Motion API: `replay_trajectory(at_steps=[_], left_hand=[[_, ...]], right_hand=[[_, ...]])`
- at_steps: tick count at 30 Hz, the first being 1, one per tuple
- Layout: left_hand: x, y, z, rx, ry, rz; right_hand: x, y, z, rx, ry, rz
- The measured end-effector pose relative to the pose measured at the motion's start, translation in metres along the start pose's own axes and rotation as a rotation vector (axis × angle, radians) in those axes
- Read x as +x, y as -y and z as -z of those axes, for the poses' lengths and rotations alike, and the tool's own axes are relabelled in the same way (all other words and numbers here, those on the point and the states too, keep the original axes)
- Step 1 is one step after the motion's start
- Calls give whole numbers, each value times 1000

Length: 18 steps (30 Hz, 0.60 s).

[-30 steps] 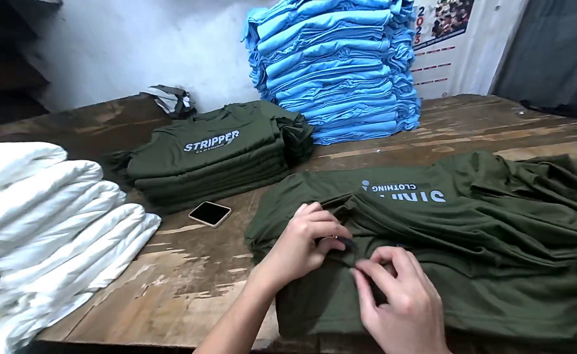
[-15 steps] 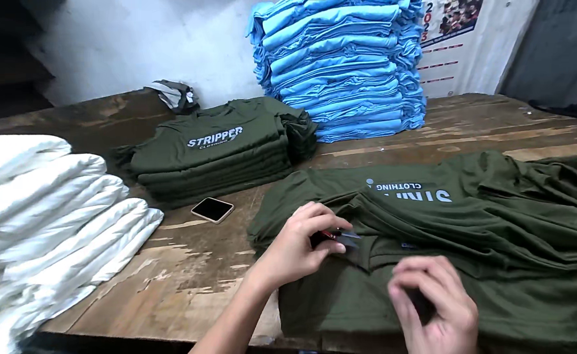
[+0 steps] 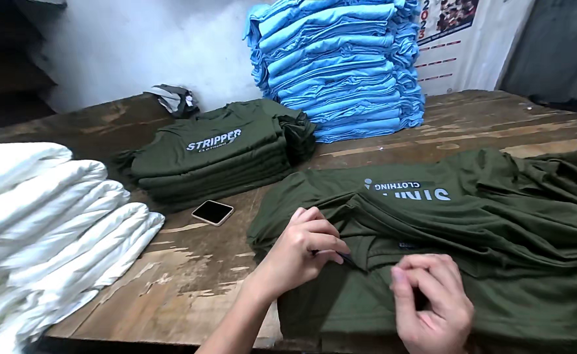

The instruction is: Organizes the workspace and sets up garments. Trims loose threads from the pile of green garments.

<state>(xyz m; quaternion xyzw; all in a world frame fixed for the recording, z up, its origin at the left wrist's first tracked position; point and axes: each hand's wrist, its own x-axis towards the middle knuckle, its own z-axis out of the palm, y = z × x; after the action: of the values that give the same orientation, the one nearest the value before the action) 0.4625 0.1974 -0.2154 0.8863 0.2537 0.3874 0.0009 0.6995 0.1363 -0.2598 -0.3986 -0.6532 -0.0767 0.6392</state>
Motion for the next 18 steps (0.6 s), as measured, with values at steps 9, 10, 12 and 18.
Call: replay_trajectory(at_steps=[9,10,12,18], left_hand=[[39,-40,4,-194,223,795],[43,-42,1,-296,293,866],[43,-43,-2,-444,216,918],[38,-41,-5,-680,46,940]], right_hand=[[-1,6,-26,43,103,63],[-1,6,-28,103,68,63],[0,7,-28,145,42,-42],[20,8,-19,215,222,-421]])
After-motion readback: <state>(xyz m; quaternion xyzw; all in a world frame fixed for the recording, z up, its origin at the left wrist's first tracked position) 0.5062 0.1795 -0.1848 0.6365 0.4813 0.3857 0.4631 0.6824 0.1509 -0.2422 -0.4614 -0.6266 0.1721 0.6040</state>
